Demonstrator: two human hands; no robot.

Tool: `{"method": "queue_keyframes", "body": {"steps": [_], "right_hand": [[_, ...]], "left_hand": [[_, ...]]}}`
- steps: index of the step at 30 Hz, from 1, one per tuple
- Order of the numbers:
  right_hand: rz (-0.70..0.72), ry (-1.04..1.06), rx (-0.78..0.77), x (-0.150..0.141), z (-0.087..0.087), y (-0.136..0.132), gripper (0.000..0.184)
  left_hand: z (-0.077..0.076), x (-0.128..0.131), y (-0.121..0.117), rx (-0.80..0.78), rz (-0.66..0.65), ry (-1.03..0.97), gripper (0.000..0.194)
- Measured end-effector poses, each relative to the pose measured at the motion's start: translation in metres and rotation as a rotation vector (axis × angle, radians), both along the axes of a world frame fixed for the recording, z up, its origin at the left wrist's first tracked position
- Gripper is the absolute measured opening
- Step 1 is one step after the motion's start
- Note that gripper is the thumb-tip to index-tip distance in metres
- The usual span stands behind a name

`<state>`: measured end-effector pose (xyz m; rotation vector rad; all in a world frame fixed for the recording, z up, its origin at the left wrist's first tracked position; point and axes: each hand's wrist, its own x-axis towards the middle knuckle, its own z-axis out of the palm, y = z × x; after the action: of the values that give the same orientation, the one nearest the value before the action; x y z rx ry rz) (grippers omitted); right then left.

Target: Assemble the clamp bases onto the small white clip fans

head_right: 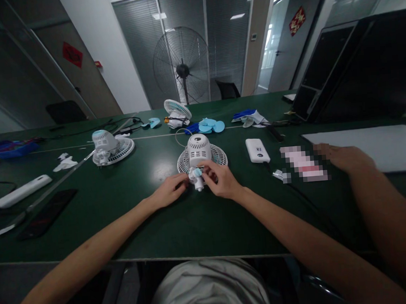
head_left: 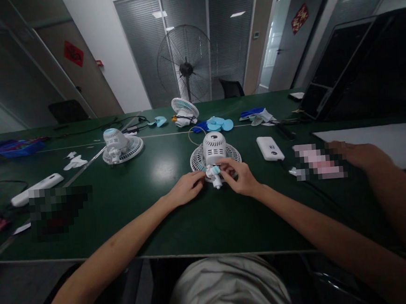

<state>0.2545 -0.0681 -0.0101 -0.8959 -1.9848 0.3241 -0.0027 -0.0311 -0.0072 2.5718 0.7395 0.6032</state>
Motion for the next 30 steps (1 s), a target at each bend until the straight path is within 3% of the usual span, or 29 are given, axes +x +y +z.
{"method": "queue_keyframes", "body": {"steps": [7,13,19,24,27,30], "right_hand": [[0.03,-0.058,0.061,0.006,-0.002,0.006,0.028],[-0.058,-0.008,0.015,0.001,-0.003,0.006,0.017],[-0.14,0.005,-0.066,-0.008,-0.001,0.004,0.027],[-0.077,-0.017,-0.067,-0.003,-0.001,0.002,0.019],[-0.003,-0.058,-0.005,0.003,-0.001,0.003,0.033],[0.026,-0.077,0.055,0.007,0.0,0.004,0.033]], "left_hand": [[0.002,0.0,-0.001,-0.014,-0.003,-0.007,0.026],[0.002,0.0,0.0,-0.003,-0.009,0.003,0.025],[0.001,0.0,0.0,0.007,-0.009,0.013,0.023],[0.001,0.0,0.0,0.008,0.0,0.017,0.023],[0.001,-0.001,0.0,0.006,0.004,0.019,0.024],[0.003,0.0,-0.001,-0.007,0.005,0.016,0.024]]}}
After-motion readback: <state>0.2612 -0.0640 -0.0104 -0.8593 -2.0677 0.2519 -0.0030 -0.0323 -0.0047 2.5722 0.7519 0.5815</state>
